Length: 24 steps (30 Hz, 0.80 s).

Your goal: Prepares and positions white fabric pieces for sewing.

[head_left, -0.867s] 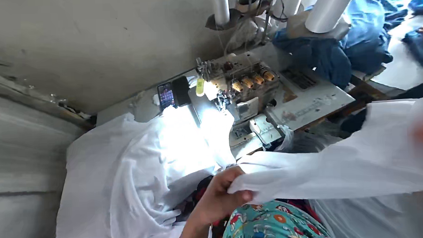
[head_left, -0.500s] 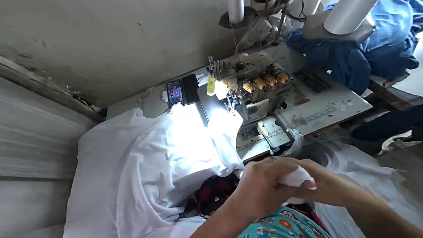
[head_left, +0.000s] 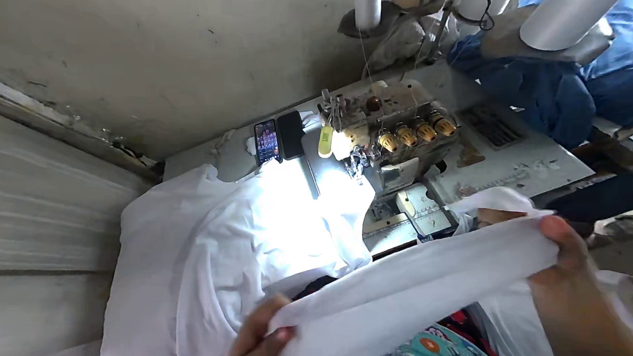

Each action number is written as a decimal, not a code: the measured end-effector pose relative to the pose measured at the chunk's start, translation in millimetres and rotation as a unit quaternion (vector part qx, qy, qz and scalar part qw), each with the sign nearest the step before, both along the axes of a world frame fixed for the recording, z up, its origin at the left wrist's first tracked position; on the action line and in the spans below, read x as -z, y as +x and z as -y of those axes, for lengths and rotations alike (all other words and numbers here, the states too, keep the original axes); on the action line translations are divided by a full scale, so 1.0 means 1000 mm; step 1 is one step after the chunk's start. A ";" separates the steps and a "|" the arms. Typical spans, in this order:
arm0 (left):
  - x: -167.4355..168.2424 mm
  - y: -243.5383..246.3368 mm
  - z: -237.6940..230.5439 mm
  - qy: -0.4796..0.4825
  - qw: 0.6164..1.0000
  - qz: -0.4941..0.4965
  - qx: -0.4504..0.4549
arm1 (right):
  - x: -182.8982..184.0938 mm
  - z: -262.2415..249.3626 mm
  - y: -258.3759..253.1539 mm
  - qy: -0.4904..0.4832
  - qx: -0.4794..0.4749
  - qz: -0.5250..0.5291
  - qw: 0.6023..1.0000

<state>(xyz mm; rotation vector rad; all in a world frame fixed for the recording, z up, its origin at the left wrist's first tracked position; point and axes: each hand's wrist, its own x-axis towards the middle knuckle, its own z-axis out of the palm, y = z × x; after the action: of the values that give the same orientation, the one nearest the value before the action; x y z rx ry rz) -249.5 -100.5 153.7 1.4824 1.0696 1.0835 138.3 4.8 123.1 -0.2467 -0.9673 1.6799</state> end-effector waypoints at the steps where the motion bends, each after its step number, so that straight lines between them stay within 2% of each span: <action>1: -0.020 -0.015 0.000 0.031 0.999 -0.025 -0.024 | 0.007 -0.006 -0.009 -0.001 -0.041 -0.017 0.999; 4: -0.062 -0.056 -0.018 0.106 0.974 -0.168 -0.106 | 0.020 -0.016 -0.038 -0.031 -0.083 -0.061 0.994; 7: -0.073 -0.098 -0.060 0.174 0.881 -0.372 -0.234 | 0.028 -0.024 -0.068 -0.073 -0.106 -0.112 0.985; 9: -0.066 -0.108 -0.098 0.174 0.826 -0.442 -0.304 | 0.034 -0.031 -0.087 -0.090 -0.116 -0.089 0.985; 10: -0.060 -0.102 -0.116 0.156 0.814 -0.455 -0.326 | 0.039 -0.034 -0.095 -0.091 -0.104 -0.051 0.989; 12: -0.042 -0.078 -0.144 0.127 0.816 -0.474 -0.306 | 0.048 -0.043 -0.105 -0.080 -0.043 0.052 0.995; 15: 0.003 -0.021 -0.169 0.182 0.849 -0.446 -0.216 | 0.059 -0.051 -0.107 -0.025 0.051 0.179 0.982; 17: 0.029 0.029 -0.174 0.206 0.880 -0.386 -0.186 | 0.060 -0.050 -0.103 -0.024 0.091 0.205 0.974; 19: 0.049 0.066 -0.181 0.235 0.893 -0.348 -0.160 | 0.059 -0.047 -0.099 -0.045 0.110 0.207 0.971; 24: 0.062 0.099 -0.184 0.198 0.886 -0.395 -0.142 | 0.052 -0.034 -0.084 -0.079 0.083 0.189 0.975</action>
<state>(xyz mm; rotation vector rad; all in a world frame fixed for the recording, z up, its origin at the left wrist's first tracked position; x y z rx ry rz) -150.0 83.4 92.0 2.2513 1.7416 0.9322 54.7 38.3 71.6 -0.7551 -1.0565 1.5851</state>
